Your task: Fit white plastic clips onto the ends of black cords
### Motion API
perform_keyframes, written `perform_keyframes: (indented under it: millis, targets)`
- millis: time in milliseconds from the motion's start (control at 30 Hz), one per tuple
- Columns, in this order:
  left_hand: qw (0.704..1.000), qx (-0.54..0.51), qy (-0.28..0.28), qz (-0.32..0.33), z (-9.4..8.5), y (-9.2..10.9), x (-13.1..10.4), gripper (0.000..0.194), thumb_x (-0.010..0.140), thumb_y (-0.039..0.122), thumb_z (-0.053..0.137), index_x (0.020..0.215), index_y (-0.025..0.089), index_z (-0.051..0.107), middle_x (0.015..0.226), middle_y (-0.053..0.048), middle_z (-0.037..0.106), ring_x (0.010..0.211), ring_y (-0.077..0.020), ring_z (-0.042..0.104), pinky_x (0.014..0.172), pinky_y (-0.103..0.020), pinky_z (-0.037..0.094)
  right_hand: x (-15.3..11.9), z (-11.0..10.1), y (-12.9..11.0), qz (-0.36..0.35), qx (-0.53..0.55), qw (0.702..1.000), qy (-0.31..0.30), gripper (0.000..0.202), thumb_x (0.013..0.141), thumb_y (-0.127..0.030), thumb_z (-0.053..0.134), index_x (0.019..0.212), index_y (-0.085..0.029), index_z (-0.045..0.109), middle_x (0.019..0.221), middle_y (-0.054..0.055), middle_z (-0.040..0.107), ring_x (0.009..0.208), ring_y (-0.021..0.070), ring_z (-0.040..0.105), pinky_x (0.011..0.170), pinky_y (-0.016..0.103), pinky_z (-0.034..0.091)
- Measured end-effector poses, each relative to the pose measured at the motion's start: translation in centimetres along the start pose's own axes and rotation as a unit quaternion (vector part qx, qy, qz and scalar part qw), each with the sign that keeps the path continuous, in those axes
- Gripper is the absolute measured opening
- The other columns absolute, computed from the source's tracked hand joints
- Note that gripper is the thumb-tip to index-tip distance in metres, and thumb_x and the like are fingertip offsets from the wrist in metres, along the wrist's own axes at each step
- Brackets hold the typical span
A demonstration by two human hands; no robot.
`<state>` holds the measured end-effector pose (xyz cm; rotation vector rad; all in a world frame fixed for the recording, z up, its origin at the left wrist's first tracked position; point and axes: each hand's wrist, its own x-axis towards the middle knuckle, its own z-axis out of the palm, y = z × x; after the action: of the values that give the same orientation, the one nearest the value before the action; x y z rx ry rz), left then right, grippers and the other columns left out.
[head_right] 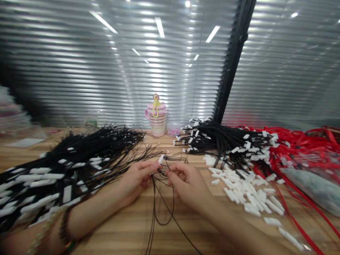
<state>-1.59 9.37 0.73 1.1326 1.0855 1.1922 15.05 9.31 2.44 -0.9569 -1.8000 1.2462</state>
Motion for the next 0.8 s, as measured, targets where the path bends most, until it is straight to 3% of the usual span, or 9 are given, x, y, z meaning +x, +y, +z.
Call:
perform_keyframes:
  millis: [100, 233, 400, 600, 800]
  targets:
    - [1.0, -0.021, 0.009, -0.003, 0.0, -0.1, 0.2, 0.03, 0.068, 0.037, 0.064, 0.08, 0.01, 0.065, 0.063, -0.001, 0.05, 0.044, -0.0023, 0.028, 0.04, -0.018, 0.015, -0.2, 0.4, 0.6, 0.011, -0.062, 0.998, 0.01, 0.026, 0.08, -0.027, 0.04, 0.059, -0.015, 0.046, 0.047, -0.003, 0.042, 0.036, 0.006, 0.038, 0.035, 0.017, 0.026]
    - [0.999, -0.036, 0.002, -0.01, 0.0, -0.2, 0.3, 0.028, 0.066, 0.036, 0.065, 0.076, 0.01, 0.065, 0.06, 0.0, 0.049, 0.042, -0.0017, 0.027, 0.04, -0.018, 0.014, -0.4, 0.7, 1.3, -0.053, -0.144, 0.987, 0.043, 0.026, 0.077, -0.019, 0.04, 0.052, -0.014, 0.045, 0.046, -0.003, 0.039, 0.047, 0.0078, 0.04, 0.044, 0.017, 0.028]
    - [1.0, -0.015, -0.004, -0.008, 0.1, -0.1, 0.0, 0.027, 0.065, 0.037, 0.067, 0.072, 0.011, 0.064, 0.058, 0.001, 0.047, 0.044, -0.0024, 0.029, 0.04, -0.018, 0.016, -0.5, 0.7, 1.7, -0.075, -0.158, 0.982, 0.066, 0.026, 0.076, -0.018, 0.037, 0.051, -0.014, 0.041, 0.048, -0.003, 0.039, 0.05, 0.0083, 0.04, 0.048, 0.018, 0.028]
    - [1.0, -0.008, -0.013, -0.008, 0.1, 0.0, 0.1, 0.027, 0.067, 0.037, 0.065, 0.074, 0.011, 0.065, 0.059, 0.001, 0.047, 0.043, -0.0017, 0.027, 0.039, -0.018, 0.015, -0.4, 0.6, 1.8, -0.102, -0.184, 0.97, 0.125, 0.028, 0.073, -0.02, 0.037, 0.047, -0.015, 0.028, 0.046, -0.003, 0.028, 0.046, 0.0073, 0.031, 0.043, 0.019, 0.021]
    - [1.0, -0.004, -0.008, -0.008, 0.2, 0.2, 0.1, 0.028, 0.065, 0.037, 0.066, 0.069, 0.01, 0.062, 0.058, 0.002, 0.044, 0.044, -0.002, 0.028, 0.04, -0.018, 0.015, -0.6, 0.9, 1.7, -0.096, -0.18, 0.972, 0.116, 0.027, 0.073, -0.021, 0.036, 0.048, -0.015, 0.028, 0.047, -0.003, 0.028, 0.046, 0.0076, 0.031, 0.044, 0.019, 0.021]
